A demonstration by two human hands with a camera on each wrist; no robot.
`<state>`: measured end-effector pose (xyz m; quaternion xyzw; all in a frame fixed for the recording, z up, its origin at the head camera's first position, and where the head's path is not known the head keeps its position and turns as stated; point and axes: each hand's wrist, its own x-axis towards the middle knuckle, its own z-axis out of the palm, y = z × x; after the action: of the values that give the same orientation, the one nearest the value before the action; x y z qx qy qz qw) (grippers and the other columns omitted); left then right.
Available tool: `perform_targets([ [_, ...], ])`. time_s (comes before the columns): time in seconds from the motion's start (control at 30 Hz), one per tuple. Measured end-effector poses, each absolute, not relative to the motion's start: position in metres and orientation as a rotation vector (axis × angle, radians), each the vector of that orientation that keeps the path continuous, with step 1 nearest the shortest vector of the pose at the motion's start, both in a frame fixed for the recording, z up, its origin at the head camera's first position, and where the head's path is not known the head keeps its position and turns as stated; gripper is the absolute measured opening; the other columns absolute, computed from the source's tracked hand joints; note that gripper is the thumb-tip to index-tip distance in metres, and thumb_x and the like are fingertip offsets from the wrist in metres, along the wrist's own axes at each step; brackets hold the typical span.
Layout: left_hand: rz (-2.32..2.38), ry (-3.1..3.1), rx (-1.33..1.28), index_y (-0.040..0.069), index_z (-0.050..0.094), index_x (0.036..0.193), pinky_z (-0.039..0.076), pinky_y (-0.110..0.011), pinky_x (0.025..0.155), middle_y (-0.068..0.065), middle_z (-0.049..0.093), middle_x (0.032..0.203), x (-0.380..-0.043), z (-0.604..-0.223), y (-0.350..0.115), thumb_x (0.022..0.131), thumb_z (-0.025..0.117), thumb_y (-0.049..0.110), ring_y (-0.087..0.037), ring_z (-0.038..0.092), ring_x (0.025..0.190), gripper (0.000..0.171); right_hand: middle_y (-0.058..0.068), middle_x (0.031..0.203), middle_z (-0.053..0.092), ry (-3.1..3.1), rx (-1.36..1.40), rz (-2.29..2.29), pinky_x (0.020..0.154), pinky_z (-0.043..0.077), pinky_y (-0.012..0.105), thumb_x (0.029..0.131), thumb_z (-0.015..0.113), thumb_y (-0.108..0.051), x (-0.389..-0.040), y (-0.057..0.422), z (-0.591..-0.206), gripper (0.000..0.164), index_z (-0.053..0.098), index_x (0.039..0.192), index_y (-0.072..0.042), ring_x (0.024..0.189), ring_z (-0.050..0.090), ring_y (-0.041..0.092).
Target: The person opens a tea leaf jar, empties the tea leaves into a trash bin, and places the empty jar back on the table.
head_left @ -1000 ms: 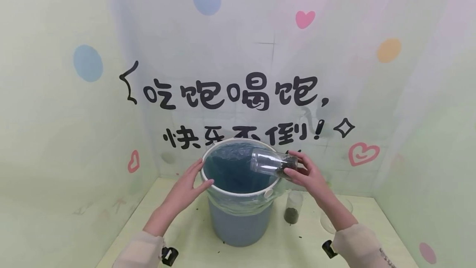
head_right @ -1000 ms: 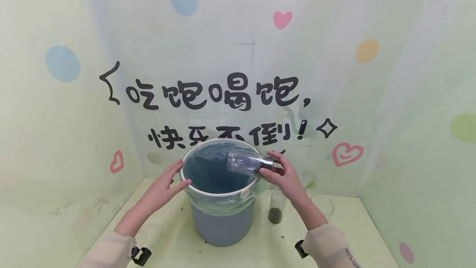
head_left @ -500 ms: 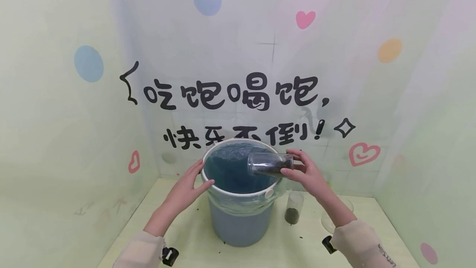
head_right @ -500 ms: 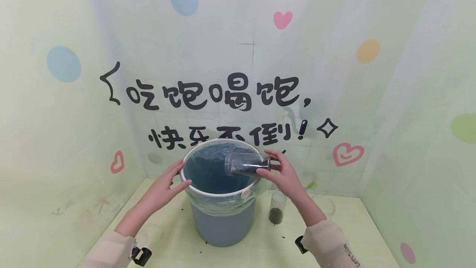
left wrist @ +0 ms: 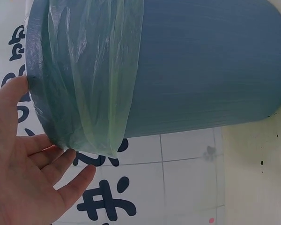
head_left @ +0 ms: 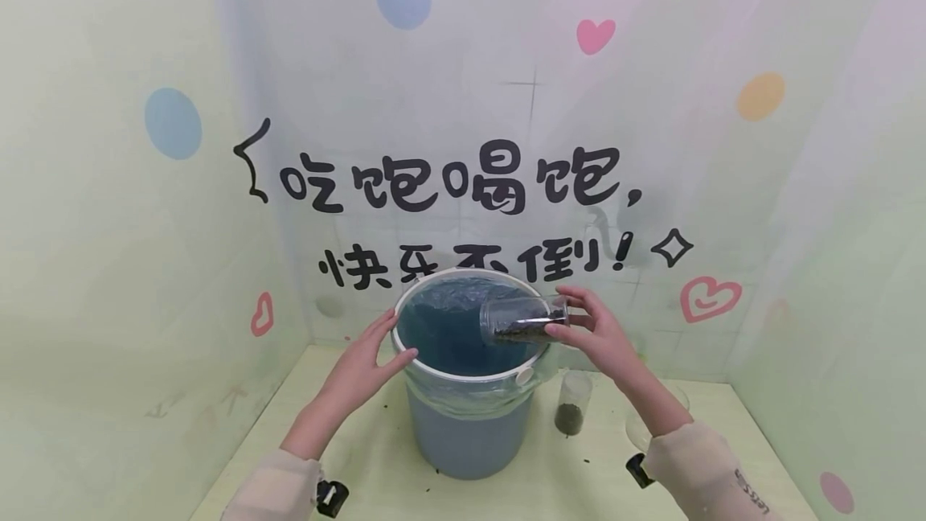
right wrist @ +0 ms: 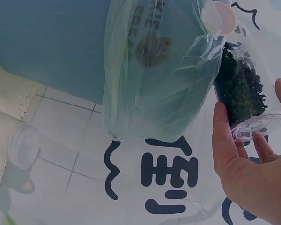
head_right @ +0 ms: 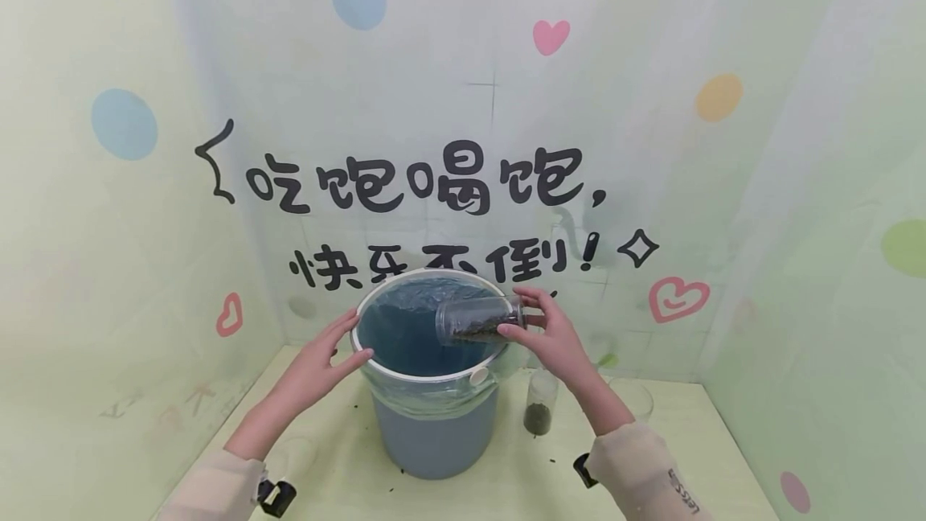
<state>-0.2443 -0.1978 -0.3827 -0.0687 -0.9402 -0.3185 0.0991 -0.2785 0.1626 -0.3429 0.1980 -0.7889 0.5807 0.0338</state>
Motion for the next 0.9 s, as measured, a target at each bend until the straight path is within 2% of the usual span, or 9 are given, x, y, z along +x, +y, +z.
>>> perform_targets([
  [0.17, -0.939, -2.779, -0.201, 0.006, 0.034, 0.155, 0.031, -0.063, 0.117, -0.015, 0.026, 0.165, -0.2449, -0.3833, -0.1982, 0.093, 0.062, 0.053, -0.04, 0.027, 0.15, 0.083, 0.024, 0.143, 0.048, -2.441, 0.603, 1.773, 0.084, 0.057, 0.025, 0.092, 0.069, -0.011, -0.279, 0.1628, -0.3414, 0.06, 0.043, 0.146, -0.007, 0.122, 0.058, 0.04],
  [0.47, -0.944, -2.761, -0.201, 0.006, 0.035, 0.154, 0.032, -0.064, 0.116, -0.014, 0.027, 0.164, -0.2456, -0.3863, -0.1978, 0.092, 0.064, 0.052, -0.04, 0.029, 0.149, 0.083, 0.023, 0.146, 0.046, -2.485, 0.598, 1.721, 0.091, 0.058, 0.04, 0.093, 0.069, -0.016, -0.2782, 0.1633, -0.3391, 0.06, 0.042, 0.146, -0.009, 0.127, 0.055, 0.045],
  [0.67, -0.947, -2.763, -0.201, 0.006, 0.035, 0.155, 0.032, -0.063, 0.116, -0.014, 0.027, 0.165, -0.2467, -0.386, -0.1984, 0.092, 0.064, 0.052, -0.04, 0.029, 0.15, 0.083, 0.024, 0.147, 0.046, -2.476, 0.61, 1.722, 0.089, 0.059, 0.037, 0.093, 0.069, -0.014, -0.278, 0.1627, -0.3392, 0.059, 0.043, 0.146, -0.007, 0.127, 0.053, 0.049],
  [0.9, -0.947, -2.769, -0.204, 0.006, 0.034, 0.155, 0.031, -0.063, 0.117, -0.014, 0.026, 0.165, -0.2455, -0.3845, -0.1985, 0.093, 0.063, 0.052, -0.04, 0.028, 0.15, 0.083, 0.024, 0.146, 0.047, -2.472, 0.614, 1.706, 0.088, 0.059, 0.034, 0.093, 0.069, -0.015, -0.2775, 0.1639, -0.3403, 0.059, 0.044, 0.146, -0.008, 0.125, 0.055, 0.046],
])
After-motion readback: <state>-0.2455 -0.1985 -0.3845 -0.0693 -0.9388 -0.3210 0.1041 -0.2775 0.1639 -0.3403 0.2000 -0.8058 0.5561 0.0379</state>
